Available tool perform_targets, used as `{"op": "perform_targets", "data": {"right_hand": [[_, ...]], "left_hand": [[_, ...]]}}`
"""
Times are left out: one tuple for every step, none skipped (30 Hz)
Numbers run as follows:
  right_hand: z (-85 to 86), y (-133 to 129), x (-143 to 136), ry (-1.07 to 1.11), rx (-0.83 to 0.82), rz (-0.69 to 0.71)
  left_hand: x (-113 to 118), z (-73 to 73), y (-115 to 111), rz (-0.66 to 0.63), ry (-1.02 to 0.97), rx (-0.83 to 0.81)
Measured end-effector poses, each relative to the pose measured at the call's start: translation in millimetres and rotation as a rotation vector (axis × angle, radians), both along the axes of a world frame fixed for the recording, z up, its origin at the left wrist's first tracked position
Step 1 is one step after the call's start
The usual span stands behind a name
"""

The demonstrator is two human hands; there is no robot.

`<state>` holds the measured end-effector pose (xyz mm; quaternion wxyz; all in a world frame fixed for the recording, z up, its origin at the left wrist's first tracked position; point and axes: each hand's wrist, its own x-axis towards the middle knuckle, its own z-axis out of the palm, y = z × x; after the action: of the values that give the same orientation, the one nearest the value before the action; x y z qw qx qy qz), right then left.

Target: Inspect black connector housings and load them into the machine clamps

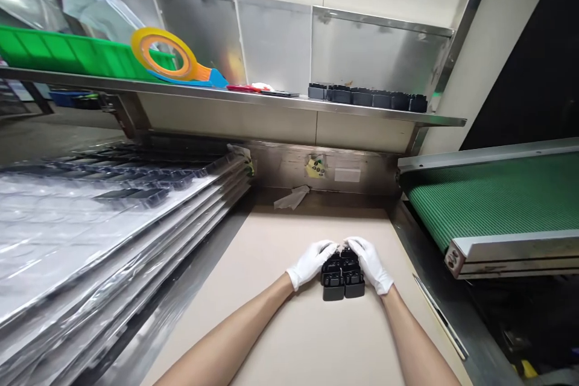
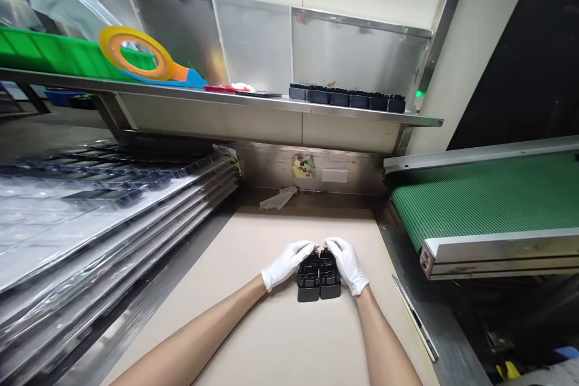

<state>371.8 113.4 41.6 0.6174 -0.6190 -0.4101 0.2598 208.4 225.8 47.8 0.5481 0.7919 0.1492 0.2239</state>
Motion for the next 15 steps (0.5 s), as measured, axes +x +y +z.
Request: {"op": "perform_targets", "data": {"right_hand": [[-0.4, -0.2, -0.2, 0.002, 0.004, 0.000], [-0.8, -0.6, -0.6, 0.005, 0.009, -0.002], [-1.3, -1.3, -1.1, 0.008, 0.015, -0.008], [-1.9, -2.0, -1.6, 0.011, 0.023, -0.013], [-2.7, -2.7, -1.9, 0.015, 0.032, -0.019], [-3.6, -3.0, -1.9, 0.021, 0.040, -0.024], [-4.5, -2.6, -1.4, 0.028, 0.046, -0.027], [-5.2, -1.5, -0.5, 0.038, 0.050, -0.029], [-5.6, 0.5, 0.8, 0.047, 0.051, -0.031], [-5.4, 3.2, 2.1, 0.055, 0.048, -0.034], [-4.4, 6.0, 3.1, 0.060, 0.043, -0.037], [-2.3, 8.1, 3.2, 0.058, 0.034, -0.041], [0.9, 9.0, 2.2, 0.049, 0.022, -0.047], [5.1, 7.9, -0.2, 0.033, 0.005, -0.055], [10.1, 4.7, -4.0, 0.011, -0.015, -0.066]], "left_hand": [[-0.5, -0.1, 0.1, 0.005, 0.001, 0.001], [-1.2, -0.3, -0.1, 0.009, 0.002, 0.001], [-1.9, -0.6, -0.5, 0.013, 0.003, 0.000], [-2.4, -0.7, -1.2, 0.017, 0.004, -0.002], [-2.8, -0.8, -1.9, 0.024, 0.004, -0.003], [-2.8, -0.6, -2.6, 0.033, 0.004, -0.005], [-2.4, -0.2, -3.0, 0.043, 0.004, -0.007], [-1.8, 0.5, -3.1, 0.053, 0.004, -0.009], [-1.0, 1.4, -2.6, 0.064, 0.007, -0.012], [-0.5, 2.6, -1.8, 0.073, 0.010, -0.016], [-0.6, 4.0, -1.0, 0.083, 0.016, -0.022], [-1.8, 5.6, -0.7, 0.093, 0.022, -0.026], [-4.3, 7.4, -1.4, 0.101, 0.032, -0.030], [-8.0, 9.6, -3.5, 0.105, 0.043, -0.033], [-12.4, 12.1, -6.7, 0.105, 0.051, -0.041]]}}
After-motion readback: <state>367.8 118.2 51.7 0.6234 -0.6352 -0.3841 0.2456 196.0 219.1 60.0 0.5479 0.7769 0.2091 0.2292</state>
